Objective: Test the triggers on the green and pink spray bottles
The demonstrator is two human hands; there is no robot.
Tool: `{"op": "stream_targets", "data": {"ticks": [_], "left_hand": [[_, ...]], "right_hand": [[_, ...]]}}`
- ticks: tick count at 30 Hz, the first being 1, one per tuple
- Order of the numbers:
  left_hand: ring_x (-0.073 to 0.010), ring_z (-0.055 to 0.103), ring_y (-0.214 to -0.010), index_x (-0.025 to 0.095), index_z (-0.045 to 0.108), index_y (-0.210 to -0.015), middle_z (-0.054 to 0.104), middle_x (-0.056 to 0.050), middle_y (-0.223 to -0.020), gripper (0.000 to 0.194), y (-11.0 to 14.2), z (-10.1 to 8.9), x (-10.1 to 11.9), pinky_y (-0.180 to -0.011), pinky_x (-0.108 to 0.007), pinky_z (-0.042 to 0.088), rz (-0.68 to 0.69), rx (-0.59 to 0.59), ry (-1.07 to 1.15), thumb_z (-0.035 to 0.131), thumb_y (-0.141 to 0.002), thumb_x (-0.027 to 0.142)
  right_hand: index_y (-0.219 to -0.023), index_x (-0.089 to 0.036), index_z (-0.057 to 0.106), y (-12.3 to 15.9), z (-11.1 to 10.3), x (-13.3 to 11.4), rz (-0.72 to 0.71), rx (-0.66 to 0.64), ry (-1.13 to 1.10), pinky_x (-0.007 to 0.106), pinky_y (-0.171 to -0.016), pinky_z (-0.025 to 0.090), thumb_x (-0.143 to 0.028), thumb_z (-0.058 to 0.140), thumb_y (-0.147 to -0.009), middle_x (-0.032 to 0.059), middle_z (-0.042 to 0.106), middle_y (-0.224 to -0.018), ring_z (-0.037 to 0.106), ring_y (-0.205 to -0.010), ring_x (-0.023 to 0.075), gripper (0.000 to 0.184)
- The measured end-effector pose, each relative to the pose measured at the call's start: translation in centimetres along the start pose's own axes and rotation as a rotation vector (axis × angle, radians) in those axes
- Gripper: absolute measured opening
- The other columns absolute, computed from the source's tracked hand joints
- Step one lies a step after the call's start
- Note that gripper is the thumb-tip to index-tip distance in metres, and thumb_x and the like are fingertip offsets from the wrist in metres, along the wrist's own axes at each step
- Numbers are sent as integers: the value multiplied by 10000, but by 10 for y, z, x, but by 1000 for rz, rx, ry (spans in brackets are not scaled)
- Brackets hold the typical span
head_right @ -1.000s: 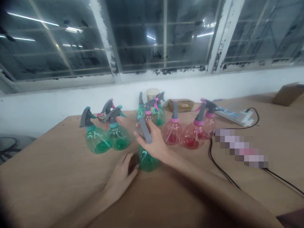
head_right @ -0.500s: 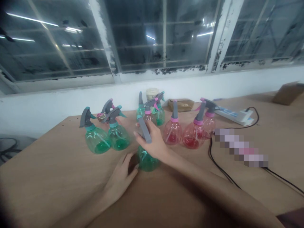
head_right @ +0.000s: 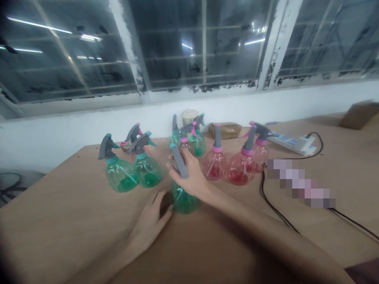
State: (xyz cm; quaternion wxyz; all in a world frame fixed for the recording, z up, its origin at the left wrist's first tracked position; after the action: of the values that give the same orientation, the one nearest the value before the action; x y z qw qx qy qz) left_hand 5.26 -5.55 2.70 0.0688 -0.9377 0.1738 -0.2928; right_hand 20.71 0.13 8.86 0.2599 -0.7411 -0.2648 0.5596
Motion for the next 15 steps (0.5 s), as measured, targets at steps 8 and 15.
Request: {"op": "stream_targets", "data": {"ticks": [8,15], "left_hand": [[-267,515,-1085,177,430,-1200,559,-98,-1137,384,0,0,0,-894,-439,432,-6,-6,-8,430,-819,122],[-265,516,-1091,180,450,-1191,568,-99,-1134,387,0,0,1,-903,-439,429,16,2,4,441,-810,114]], "right_hand": [[-970,-206,555,1,0,-1,-13,9,12,364,-783,471,-219,585,-784,45,611,-945,596,-853,191,189],[-988,-202,562,2,0,-1,-6,19,11,358,-818,463,-226,578,-790,46,613,-953,599,-889,197,200]]}}
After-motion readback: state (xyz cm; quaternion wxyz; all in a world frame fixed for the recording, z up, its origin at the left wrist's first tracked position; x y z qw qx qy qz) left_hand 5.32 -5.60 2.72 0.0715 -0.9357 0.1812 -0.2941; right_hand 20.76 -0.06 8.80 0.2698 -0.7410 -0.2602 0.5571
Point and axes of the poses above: each hand's wrist, its own y-axis away from the middle knuckle, its own z-axis out of the palm, x = y × z, the point moved 2 cm from there along -y, towards the middle knuckle
